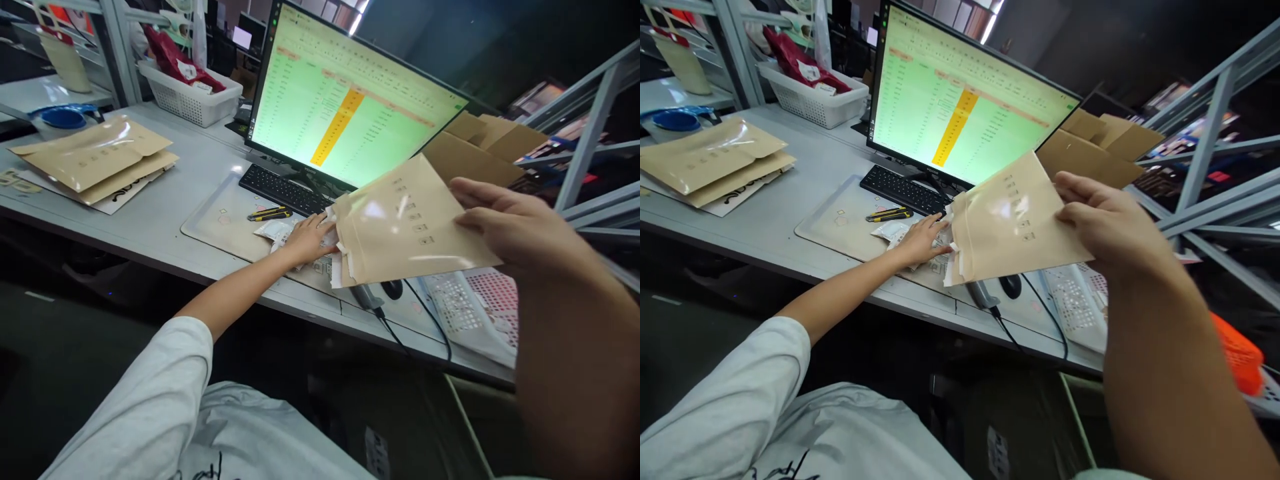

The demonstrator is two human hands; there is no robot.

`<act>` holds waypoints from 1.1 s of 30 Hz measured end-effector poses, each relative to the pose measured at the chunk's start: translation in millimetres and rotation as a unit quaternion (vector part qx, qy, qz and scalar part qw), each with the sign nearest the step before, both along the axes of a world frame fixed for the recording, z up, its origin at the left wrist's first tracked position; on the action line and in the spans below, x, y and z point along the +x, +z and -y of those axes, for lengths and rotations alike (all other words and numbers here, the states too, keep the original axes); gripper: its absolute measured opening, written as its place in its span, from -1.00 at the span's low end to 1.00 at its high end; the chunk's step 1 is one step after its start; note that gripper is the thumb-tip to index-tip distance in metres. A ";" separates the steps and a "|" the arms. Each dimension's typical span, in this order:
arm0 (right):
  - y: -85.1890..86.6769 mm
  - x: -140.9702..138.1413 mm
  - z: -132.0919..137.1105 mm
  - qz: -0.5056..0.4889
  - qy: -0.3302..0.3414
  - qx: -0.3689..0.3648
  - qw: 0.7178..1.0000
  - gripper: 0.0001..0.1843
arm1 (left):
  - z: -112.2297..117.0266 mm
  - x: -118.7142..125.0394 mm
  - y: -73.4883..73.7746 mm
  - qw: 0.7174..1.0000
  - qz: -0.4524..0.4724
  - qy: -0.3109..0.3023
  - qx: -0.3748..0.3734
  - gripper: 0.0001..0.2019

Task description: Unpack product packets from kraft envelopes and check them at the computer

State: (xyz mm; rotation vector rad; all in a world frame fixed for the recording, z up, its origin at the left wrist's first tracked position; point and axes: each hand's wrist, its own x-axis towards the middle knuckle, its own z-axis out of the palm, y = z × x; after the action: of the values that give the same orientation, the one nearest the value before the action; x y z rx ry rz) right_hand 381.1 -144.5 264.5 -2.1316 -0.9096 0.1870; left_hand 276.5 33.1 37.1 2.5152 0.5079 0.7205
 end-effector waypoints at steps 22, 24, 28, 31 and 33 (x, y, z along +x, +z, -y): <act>-6.5 24.9 15.0 0.057 -0.024 0.062 0.996 -0.20 | 9.4 -15.0 4.5 0.993 0.029 0.073 0.083 -0.64; -9.4 29.9 16.5 0.051 -0.014 0.073 0.996 -0.20 | 12.8 -15.6 8.0 0.993 0.086 0.061 0.055 -0.70; -25.5 43.6 19.1 0.037 0.012 0.115 0.993 -0.21 | 21.6 -11.5 17.1 0.979 0.194 -0.002 -0.068 -0.76; -44.8 53.6 24.7 0.005 0.008 0.189 0.982 -0.23 | 21.6 -5.3 18.4 0.960 0.216 -0.031 -0.178 -0.73; -57.1 58.1 30.8 -0.013 0.001 0.228 0.974 -0.26 | 19.3 -1.1 16.8 0.935 0.215 -0.040 -0.280 -0.66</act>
State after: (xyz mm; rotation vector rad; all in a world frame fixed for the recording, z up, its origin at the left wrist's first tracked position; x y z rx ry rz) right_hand 439.2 -175.3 207.4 -1.6980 -0.8461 0.0030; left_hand 275.5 13.8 53.9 1.7744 0.3814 0.9118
